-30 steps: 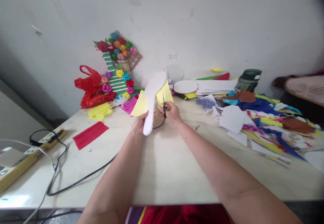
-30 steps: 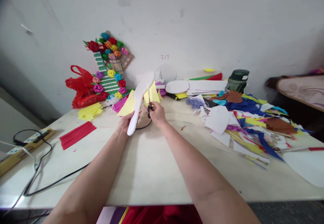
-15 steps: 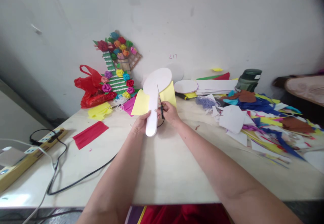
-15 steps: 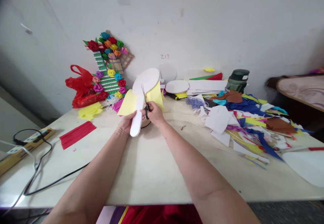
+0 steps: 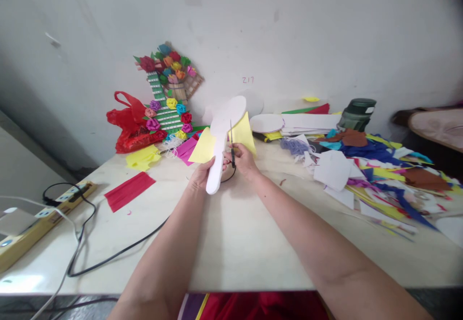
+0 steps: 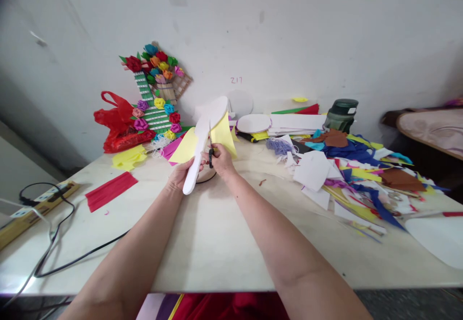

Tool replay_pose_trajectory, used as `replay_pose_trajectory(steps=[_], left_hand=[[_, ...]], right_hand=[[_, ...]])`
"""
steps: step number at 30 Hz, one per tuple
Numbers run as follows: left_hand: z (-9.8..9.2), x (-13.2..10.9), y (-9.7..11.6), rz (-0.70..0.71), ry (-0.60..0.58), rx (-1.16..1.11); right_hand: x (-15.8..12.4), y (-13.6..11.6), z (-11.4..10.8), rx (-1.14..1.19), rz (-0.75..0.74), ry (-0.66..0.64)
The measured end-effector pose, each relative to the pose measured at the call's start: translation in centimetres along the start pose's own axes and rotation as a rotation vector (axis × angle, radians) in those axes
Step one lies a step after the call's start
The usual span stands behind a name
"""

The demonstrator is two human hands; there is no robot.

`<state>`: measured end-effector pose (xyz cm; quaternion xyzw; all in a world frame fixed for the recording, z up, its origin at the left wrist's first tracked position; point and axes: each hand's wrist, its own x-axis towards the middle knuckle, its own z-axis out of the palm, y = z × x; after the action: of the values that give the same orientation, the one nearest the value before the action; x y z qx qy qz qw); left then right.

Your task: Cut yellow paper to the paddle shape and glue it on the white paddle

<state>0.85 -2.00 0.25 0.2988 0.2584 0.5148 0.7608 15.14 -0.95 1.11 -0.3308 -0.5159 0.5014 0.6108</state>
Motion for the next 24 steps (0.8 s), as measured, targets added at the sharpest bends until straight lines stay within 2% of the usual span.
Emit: replay_pose_trajectory(steps=[5,11,19,24], left_hand=[[0.3,-0.3,0.0,-0.047,-0.051,0.029],[0.6,-0.3,-0.1,-0.079,-0.033,0.026],[0.9,-0.5,-0.1,-0.08,-0.067,0.064],[1.0,-0.4,-0.3,-0.08,-0.049,0.073]], right_hand=[[-0.5,-0.5,0.1,0.036,0.043,-0.074],[-0.7,-0.5,0.0,0.071,0.04,-0.1],[-0.2,0.1,0.0,0.026,0.006,-0.016],[-0.2,0.0,-0.1,-0.001,0.008,0.003]])
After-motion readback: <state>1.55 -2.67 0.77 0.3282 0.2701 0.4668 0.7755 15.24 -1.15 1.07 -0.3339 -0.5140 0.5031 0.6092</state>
